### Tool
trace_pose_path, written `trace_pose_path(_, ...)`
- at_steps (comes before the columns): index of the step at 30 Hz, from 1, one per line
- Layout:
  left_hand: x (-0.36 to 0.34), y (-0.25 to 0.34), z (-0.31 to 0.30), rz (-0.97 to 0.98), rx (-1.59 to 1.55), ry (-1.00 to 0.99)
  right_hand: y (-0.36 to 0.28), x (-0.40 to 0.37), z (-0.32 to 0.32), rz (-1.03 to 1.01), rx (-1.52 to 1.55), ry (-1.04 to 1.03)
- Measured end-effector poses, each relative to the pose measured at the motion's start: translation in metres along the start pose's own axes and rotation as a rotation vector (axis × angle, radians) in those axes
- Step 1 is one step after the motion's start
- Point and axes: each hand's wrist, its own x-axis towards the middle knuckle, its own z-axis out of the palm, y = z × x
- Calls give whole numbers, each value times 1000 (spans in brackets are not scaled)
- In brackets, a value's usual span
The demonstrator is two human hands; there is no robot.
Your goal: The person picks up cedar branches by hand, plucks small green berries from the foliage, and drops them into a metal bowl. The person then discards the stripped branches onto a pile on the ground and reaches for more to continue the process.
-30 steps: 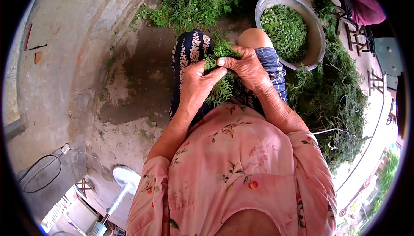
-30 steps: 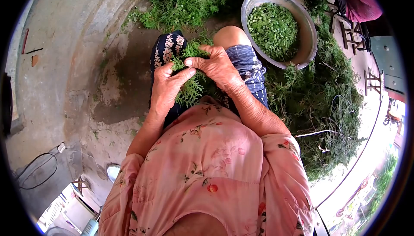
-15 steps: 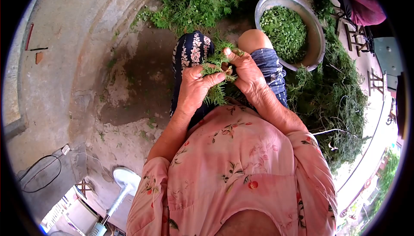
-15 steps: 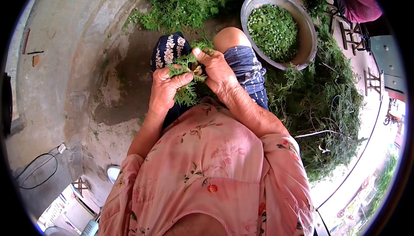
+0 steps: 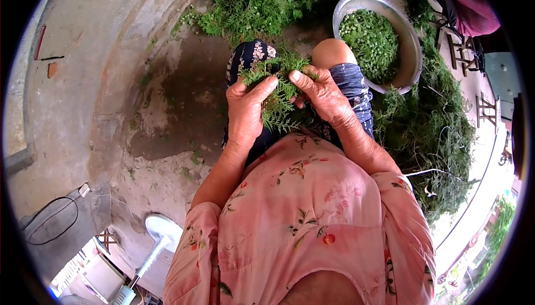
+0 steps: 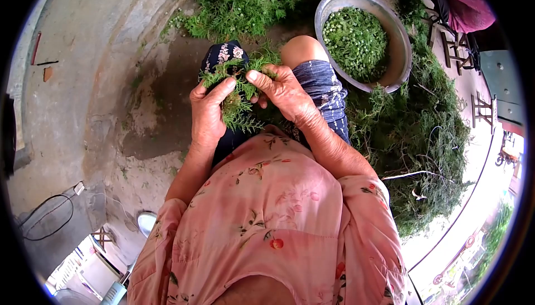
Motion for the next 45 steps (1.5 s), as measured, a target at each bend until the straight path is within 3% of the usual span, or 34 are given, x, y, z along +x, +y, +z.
trace_pose_path(2, -2, -1, 2, 30, 39, -17, -1, 0, 3, -54, -43, 0)
trace_pose_path(4, -2, -3, 3, 58, 78, -39, 1, 0, 0, -39, -275, -58)
trace_pose_path(6, -1, -6, 2, 107, 150, -29, -1, -2, 1, -32, -273, -55)
trace_pose_path(10, 0, -5, 0, 65, 123, -83, -4, -5, 7, 159, -30, -24)
trace_pose_path(12, -1, -3, 2, 74, 142, -92, -8, -10, 10, 244, 241, -12)
trace_pose_path(16, 3, -4, -3, -21, 52, -140, -10, -17, 1, 179, 308, -272)
trace_pose_path(18, 3, -2, -1, -65, 3, -108, -10, -16, 6, 178, 287, -170)
trace_pose_path(26, -5, -12, 5, -38, 157, -158, -33, -32, -10, 167, 13, -226)
trace_pose_path(28, -6, -14, 7, -39, 166, -145, -38, -36, -15, 106, -254, -231)
trace_pose_path(30, -6, -18, 6, 1, 255, -132, -41, -41, -17, 60, -335, -221)
trace_pose_path(33, 1, -20, 8, 11, 295, -92, -44, -50, -16, 180, -166, -69)
trace_pose_path(34, 3, -20, 8, 6, 346, -32, -46, -57, -25, 113, 98, -167)
trace_pose_path(36, 4, -17, 8, 22, 247, -37, -66, -76, -34, -125, -130, 57)
trace_pose_path(38, 8, -32, -3, 79, 348, -51, -87, -73, -41, -149, -31, 317)
trace_pose_path(42, 6, -29, 6, 57, 243, -5, -57, -30, -105, -171, 462, 620)
trace_pose_path(44, 7, -29, 3, 53, 327, -53, -31, -15, -149, -95, 779, 689)
trace_pose_path(45, 11, -39, -13, 62, 378, -104, -23, -8, -163, -93, 778, 682)
